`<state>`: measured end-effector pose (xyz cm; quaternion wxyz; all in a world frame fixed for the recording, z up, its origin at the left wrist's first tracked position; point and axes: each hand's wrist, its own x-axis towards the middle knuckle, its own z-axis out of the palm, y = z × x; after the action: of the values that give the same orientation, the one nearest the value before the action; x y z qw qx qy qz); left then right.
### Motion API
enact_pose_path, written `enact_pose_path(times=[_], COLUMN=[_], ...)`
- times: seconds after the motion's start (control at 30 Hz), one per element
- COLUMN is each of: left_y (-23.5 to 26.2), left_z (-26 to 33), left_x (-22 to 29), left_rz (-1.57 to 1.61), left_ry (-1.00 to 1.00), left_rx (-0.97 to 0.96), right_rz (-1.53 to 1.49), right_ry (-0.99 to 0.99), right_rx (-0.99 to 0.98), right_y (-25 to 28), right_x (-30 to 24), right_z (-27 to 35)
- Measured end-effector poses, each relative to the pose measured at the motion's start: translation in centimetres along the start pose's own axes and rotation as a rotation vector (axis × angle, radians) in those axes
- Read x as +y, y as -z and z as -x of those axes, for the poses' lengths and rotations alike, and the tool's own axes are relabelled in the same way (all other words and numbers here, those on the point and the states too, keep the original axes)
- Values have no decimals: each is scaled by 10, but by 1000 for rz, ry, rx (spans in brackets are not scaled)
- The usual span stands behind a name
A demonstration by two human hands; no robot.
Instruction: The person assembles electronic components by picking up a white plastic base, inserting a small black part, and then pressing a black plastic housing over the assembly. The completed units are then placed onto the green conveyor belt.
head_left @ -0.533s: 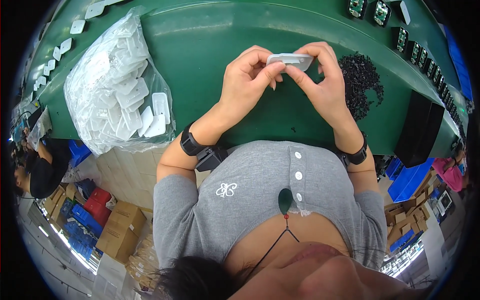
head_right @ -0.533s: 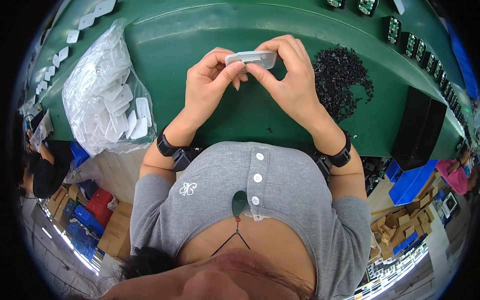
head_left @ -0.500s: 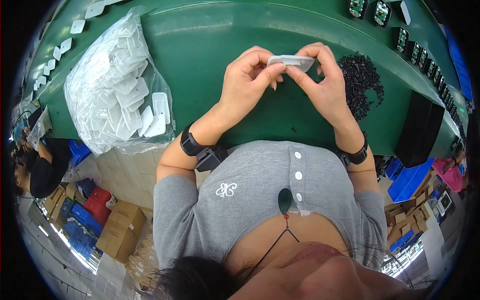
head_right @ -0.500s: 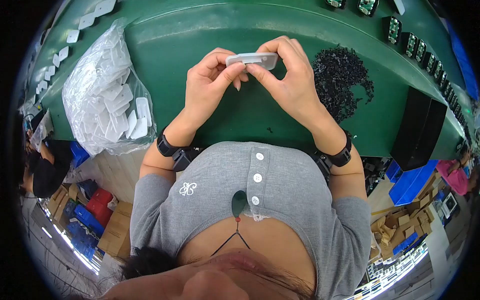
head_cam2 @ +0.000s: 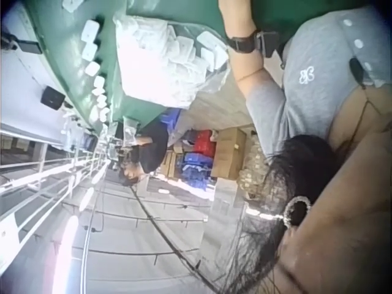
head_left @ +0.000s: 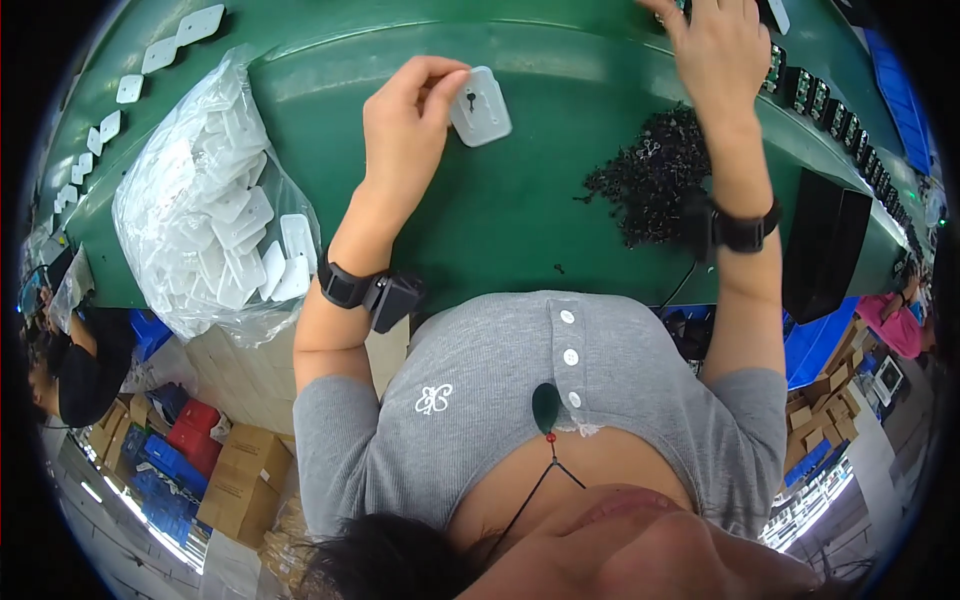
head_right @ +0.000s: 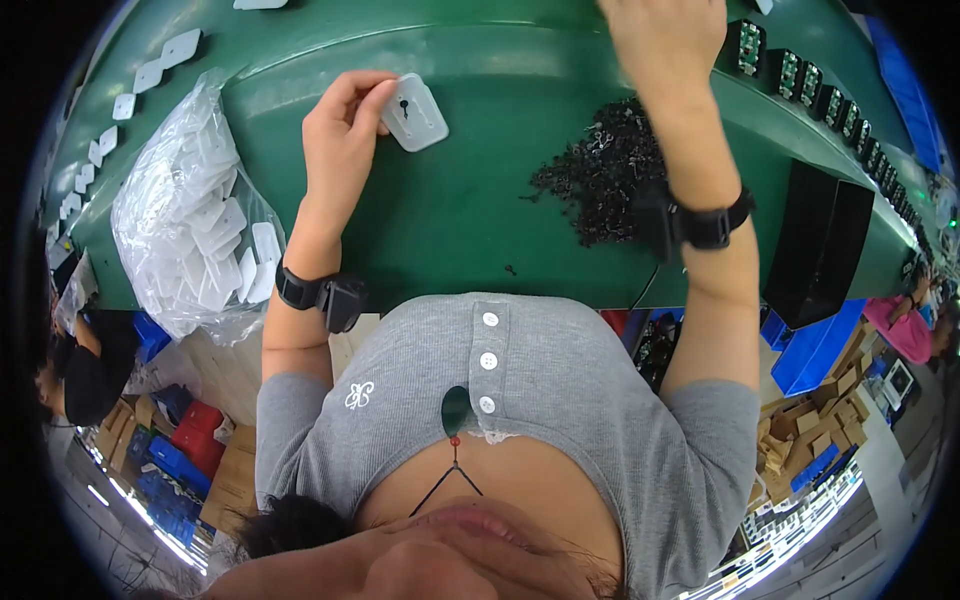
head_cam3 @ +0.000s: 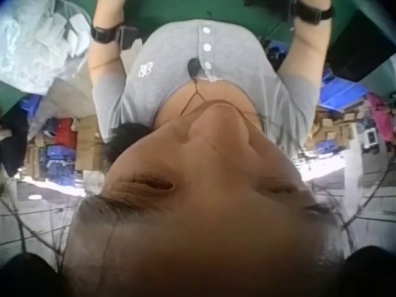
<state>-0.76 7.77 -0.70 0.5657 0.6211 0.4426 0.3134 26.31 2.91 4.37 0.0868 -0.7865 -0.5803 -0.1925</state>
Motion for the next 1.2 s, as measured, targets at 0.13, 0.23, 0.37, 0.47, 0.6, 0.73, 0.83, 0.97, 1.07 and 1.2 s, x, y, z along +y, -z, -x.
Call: enact_pose_path(times=[0.13,0.23,0.37,0.47,0.6,0.73,0.83,0.97,1.07,1.2], left_y=[-8,-13,-16,-18,-14,-9,-5,3,7,10], left_z=[-11,-9,13,25,21,15,18,22,24,28], left_x=[2,3,4,-2,-9,-7,-8,-16,-21,-22], left_rz=[-553,-655,-818,-848,-778,-735,-580,-492,-508,-605], left_ry=[-486,-450,-555,-588,-623,-684,-687,-658,-658,-658], left_rx=[-26,-76,66,16,-49,-113,-77,-60,-55,-81], right_rz=[14,-101,-1206,-1351,-1025,-734,-836,-942,-945,-925], right_ry=[-39,18,-180,-321,-178,-37,133,309,385,424], right_rx=[-216,-182,-118,-216,-237,-258,-189,-233,-252,-277], right_y=[-3,-8,-26,-11,-7,6,15,21,12,6], right_x=[-2,7,8,2,17,8,-14,-51,-64,-69], right_z=[-25,-26,-1,33,54,57,56,56,56,57])
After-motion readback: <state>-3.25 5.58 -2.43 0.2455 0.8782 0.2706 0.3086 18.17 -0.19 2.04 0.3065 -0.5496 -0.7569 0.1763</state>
